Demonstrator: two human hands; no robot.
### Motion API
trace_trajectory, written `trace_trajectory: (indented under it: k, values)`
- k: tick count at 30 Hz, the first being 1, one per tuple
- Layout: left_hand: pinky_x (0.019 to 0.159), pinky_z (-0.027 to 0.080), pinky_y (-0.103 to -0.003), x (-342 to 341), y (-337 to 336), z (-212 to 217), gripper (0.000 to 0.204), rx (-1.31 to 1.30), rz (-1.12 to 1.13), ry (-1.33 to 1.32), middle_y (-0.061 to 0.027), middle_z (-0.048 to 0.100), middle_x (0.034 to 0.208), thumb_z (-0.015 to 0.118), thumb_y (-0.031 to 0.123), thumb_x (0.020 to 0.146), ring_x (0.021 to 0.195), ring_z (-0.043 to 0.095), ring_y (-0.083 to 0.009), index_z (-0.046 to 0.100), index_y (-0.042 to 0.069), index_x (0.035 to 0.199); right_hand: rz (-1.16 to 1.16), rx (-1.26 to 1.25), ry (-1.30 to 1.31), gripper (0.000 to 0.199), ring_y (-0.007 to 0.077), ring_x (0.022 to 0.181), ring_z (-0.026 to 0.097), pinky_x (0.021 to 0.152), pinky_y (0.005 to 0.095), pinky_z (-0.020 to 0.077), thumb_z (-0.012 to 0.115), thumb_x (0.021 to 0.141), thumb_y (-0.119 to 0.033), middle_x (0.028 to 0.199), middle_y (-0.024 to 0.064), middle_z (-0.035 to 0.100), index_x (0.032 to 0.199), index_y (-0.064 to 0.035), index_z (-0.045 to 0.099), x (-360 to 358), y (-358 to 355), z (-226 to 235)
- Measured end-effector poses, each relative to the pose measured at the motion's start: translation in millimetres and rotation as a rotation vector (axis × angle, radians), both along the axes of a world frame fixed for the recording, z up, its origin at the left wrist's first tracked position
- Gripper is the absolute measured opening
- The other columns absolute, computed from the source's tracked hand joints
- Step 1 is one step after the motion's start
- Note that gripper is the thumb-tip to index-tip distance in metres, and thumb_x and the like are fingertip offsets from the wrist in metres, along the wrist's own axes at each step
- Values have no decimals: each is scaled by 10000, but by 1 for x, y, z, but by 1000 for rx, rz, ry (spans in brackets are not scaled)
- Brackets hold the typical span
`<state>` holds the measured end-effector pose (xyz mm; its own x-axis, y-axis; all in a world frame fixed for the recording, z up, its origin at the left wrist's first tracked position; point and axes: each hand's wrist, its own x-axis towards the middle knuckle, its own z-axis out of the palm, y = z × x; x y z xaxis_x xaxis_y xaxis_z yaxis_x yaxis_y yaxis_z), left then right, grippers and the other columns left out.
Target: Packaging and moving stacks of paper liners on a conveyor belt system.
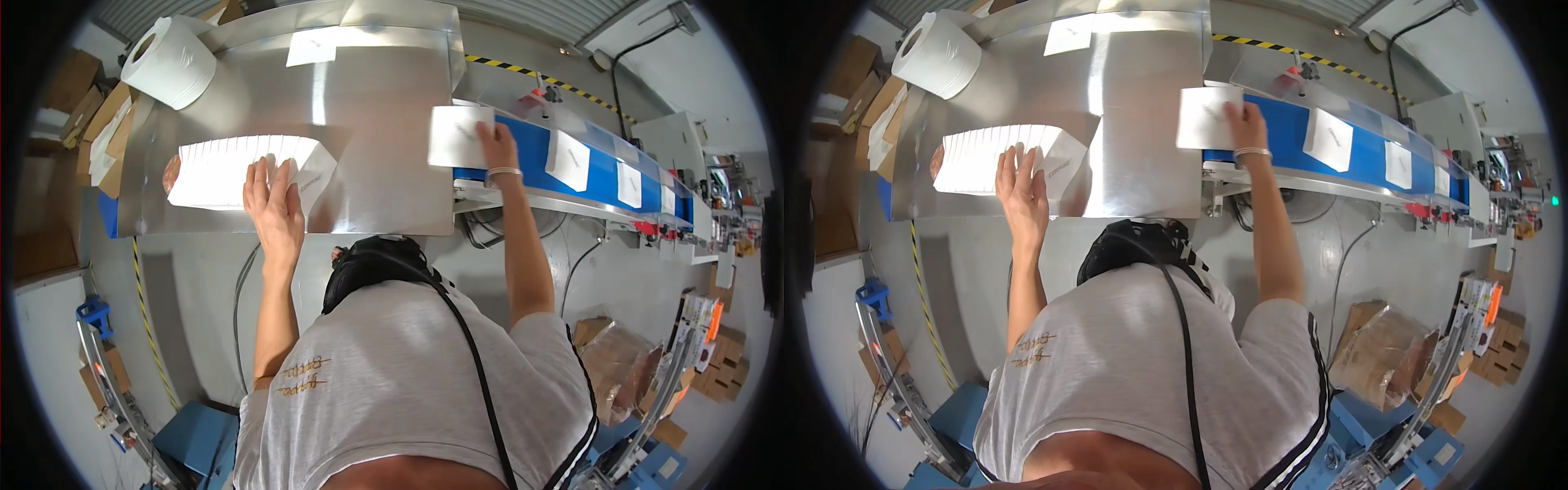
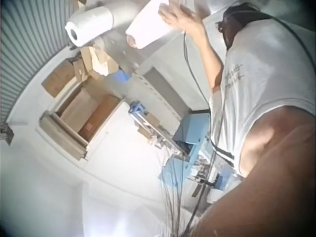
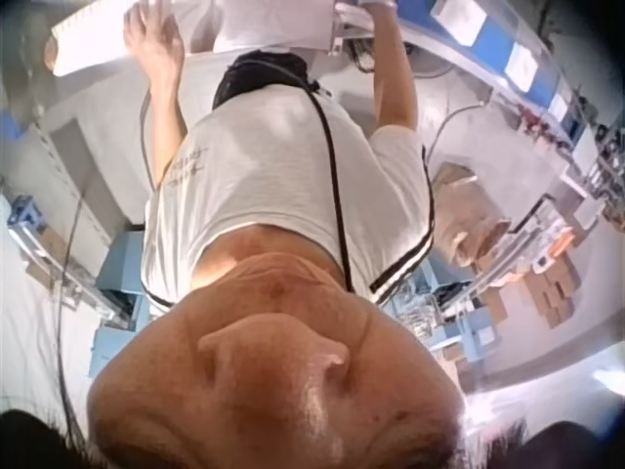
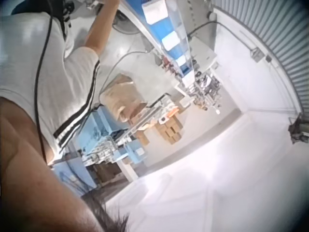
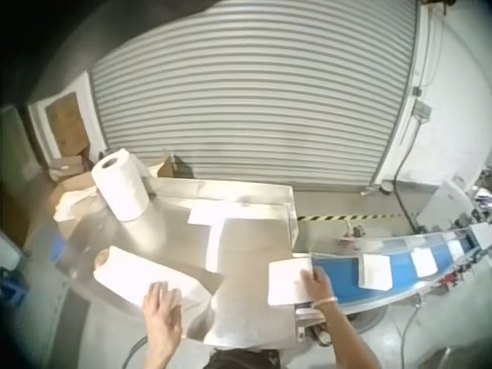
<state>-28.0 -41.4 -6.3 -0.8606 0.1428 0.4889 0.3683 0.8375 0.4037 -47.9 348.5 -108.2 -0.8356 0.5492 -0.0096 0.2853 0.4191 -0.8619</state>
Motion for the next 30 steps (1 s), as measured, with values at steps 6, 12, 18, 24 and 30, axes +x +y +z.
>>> trace_trajectory:
  k: [6,12,18,24,30]
  values:
    - [1031,286,-493,2,1,-1,343,39,-5,11,-171,464,1309,594,-15,780,1259,365,-390,645,109,1096,-339,1172,-114,524,357,1014,543,849,417,437,696,748,-374,1093,129,599,1163,-90,552,21,18,25]
    - [1068,158,-524,4,3,1,299,-7,-44,1,-144,390,1383,609,-7,740,1337,242,-380,680,139,991,847,14,96,528,254,1167,487,963,355,409,741,726,-172,1235,107,527,1204,-76,538,-11,-125,73]
    - [1063,150,-540,1,-1,11,361,-5,-92,-40,-189,329,1410,626,52,757,1342,216,-399,624,129,1110,1125,87,172,496,221,1185,451,947,335,403,697,766,-142,1312,94,448,1215,-64,500,-42,-190,55]
    - [1037,277,-478,-8,-17,0,403,-3,51,-47,-206,393,1359,610,23,793,1283,315,-405,580,86,1190,460,-246,-98,307,101,770,531,678,252,447,638,865,-249,856,10,595,1063,-27,563,-7,-122,43]
    - [1007,331,-474,-13,-21,-3,339,22,5,7,-160,499,1273,611,-23,768,1221,399,-381,645,74,1091,-62,310,-90,356,276,703,597,656,386,457,656,826,-349,755,161,625,957,-21,610,17,30,13]
